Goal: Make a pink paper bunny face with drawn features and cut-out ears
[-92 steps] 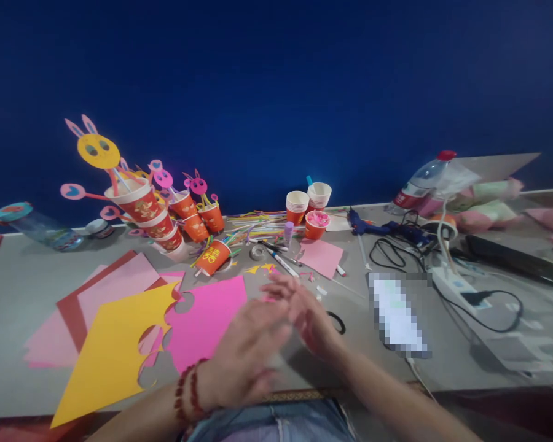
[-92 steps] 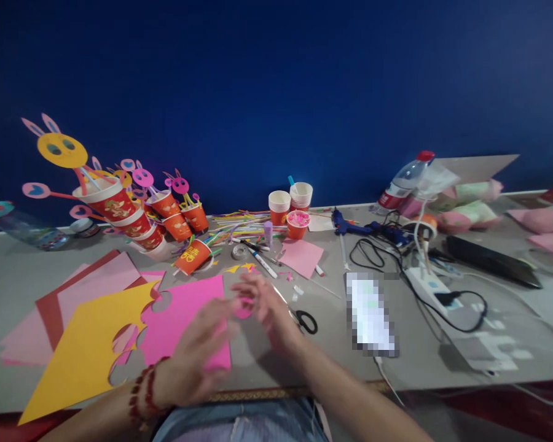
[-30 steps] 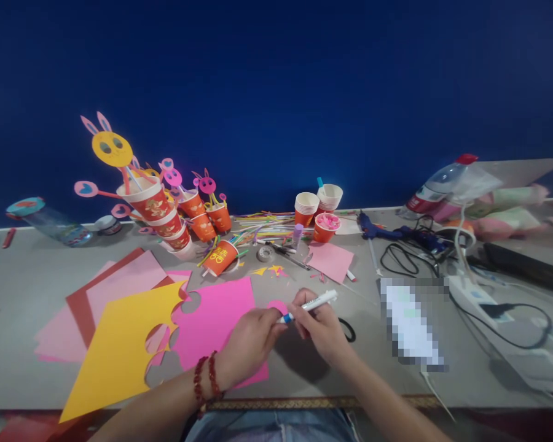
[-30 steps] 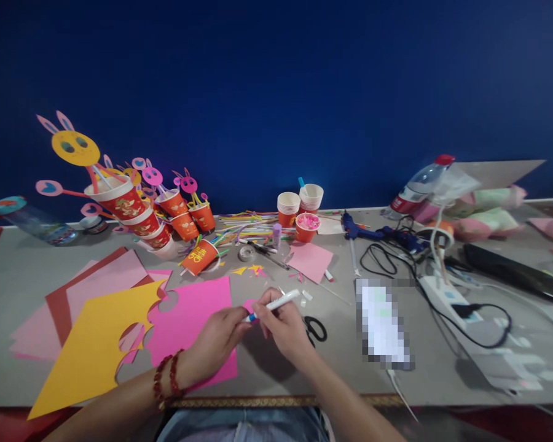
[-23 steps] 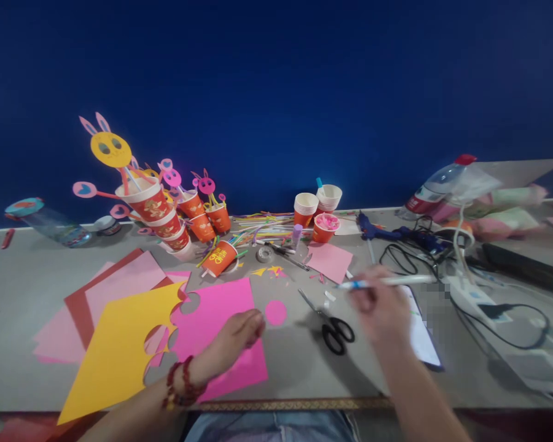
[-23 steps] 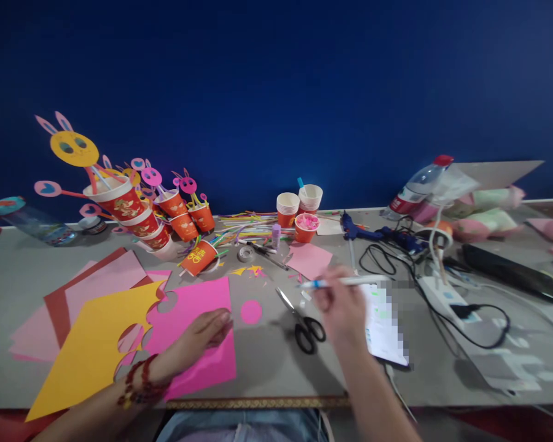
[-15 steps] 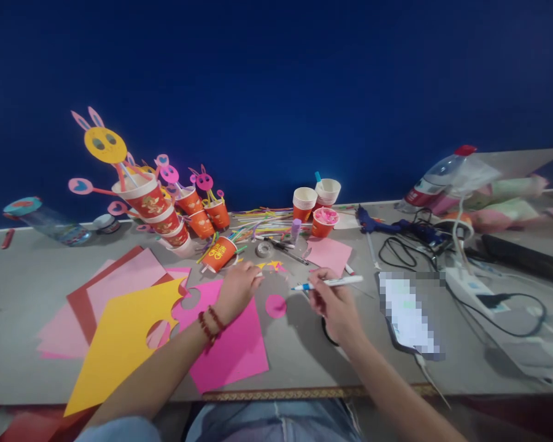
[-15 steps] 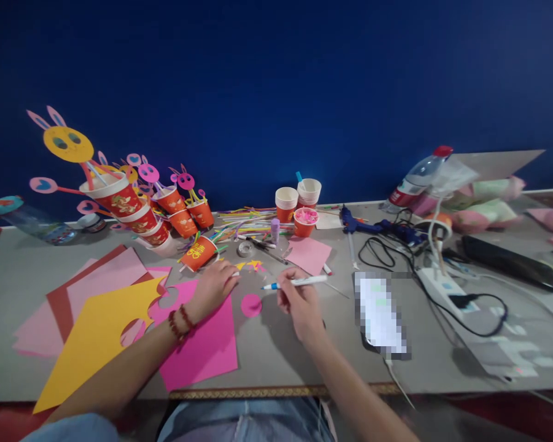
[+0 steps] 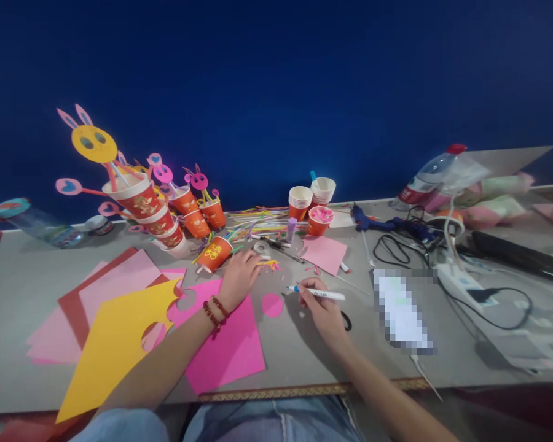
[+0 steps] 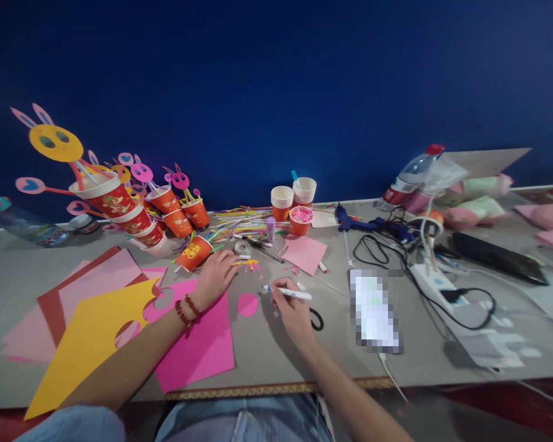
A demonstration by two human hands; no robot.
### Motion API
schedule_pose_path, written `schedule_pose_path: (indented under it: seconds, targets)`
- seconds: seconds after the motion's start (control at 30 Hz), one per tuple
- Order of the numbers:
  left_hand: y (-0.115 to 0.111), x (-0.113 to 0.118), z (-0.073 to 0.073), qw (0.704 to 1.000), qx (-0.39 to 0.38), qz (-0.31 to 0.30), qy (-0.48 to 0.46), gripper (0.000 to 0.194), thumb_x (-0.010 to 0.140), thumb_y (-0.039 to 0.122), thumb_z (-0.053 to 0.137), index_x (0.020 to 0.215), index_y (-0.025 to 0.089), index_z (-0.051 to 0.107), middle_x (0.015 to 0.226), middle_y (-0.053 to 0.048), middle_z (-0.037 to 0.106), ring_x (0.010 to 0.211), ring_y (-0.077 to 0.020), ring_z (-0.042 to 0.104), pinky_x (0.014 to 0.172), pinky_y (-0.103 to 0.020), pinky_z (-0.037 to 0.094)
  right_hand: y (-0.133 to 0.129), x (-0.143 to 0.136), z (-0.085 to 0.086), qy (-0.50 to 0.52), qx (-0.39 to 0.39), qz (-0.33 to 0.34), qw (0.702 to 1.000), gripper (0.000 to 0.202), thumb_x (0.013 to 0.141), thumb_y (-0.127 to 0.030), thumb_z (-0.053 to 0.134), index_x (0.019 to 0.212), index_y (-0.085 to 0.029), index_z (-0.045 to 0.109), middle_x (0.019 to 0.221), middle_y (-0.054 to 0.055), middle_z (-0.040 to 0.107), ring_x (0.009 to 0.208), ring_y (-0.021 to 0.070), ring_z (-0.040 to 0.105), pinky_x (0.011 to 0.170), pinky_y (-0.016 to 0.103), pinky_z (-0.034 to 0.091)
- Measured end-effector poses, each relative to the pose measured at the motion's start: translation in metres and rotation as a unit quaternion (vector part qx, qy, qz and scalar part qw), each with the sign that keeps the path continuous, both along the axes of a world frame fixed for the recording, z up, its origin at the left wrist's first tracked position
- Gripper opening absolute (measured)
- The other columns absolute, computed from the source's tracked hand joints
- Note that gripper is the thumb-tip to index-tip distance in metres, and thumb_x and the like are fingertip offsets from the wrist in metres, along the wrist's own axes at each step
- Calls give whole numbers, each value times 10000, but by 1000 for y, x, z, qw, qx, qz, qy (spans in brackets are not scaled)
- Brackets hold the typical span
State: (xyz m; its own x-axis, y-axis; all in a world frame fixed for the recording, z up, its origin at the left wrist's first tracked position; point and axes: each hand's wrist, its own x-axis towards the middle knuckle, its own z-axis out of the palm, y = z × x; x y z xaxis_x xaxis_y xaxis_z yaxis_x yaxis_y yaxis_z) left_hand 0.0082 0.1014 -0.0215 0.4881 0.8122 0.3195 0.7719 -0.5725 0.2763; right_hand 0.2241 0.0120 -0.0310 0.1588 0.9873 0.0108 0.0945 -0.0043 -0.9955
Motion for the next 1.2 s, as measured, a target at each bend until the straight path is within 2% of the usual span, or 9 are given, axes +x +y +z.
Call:
schedule_pose_path:
  seconds: [0.1,0.17,0.23,0.33,0.4,0.5,0.63,0.83,1.2]
  targets:
    - [-27,-10,3,999,-18,-34,-9,188,985,319,559,1092,195,653,1072,-70,652,1004,-230,600,894,-373,482,5,7,-2,-30,7,15,999,271,875,-479,623,811,-216,621,647,-4,578,613,182,546,579,298,435]
    - [-45,-13,3,996,-48,-67,-19,333,923,453,649,1134,197,638,1096,-81,648,1005,-244,600,882,-386,494,10,13,-1,-42,14,23,999,271,872,-484,629,824,-218,628,666,2,591,626,188,562,595,306,449]
    - [-61,-15,3,995,-70,-67,-20,430,874,509,694,1160,195,627,1121,-96,638,1022,-266,591,890,-420,495,13,16,1,-46,25,39,998,258,873,-476,629,861,-219,631,713,13,621,655,195,590,619,315,470]
    - [-78,-18,-1,995,-64,-81,0,317,917,414,662,1142,192,634,1132,-104,643,1040,-272,583,923,-450,489,14,11,8,-57,33,100,993,187,875,-408,620,896,-222,630,766,20,655,666,191,602,611,310,467]
    - [-86,-21,-5,993,-45,-107,13,262,952,324,609,1175,188,622,1167,-112,646,1067,-268,581,959,-456,485,15,3,11,-85,45,132,987,113,862,-334,604,839,-225,621,745,11,643,660,183,584,600,301,442]
    - [-96,-26,-10,990,-21,-137,26,357,954,291,589,1295,186,568,1300,-137,608,1176,-284,557,1024,-480,474,17,-12,12,-113,57,139,982,82,821,-258,591,744,-229,580,688,-11,599,653,173,556,606,293,418]
    - [-102,-27,-13,988,-22,-147,42,374,946,336,603,1290,193,576,1347,-149,587,1226,-306,549,1039,-509,480,21,-25,2,-126,66,147,979,76,792,-230,588,722,-226,559,658,-24,584,625,162,536,602,283,412]
    - [-101,-25,-14,988,-23,-142,53,380,944,316,622,1296,182,568,1327,-152,596,1217,-312,563,1037,-507,488,23,-27,-13,-107,94,126,982,139,786,-208,556,651,-223,526,607,-31,521,569,140,464,548,267,357]
    - [-103,-26,-19,988,-34,-126,83,433,929,353,655,1312,179,550,1372,-149,545,1243,-327,528,1060,-506,471,23,-27,-13,-108,73,167,977,155,807,-235,562,658,-226,519,614,-38,510,572,138,458,558,257,354]
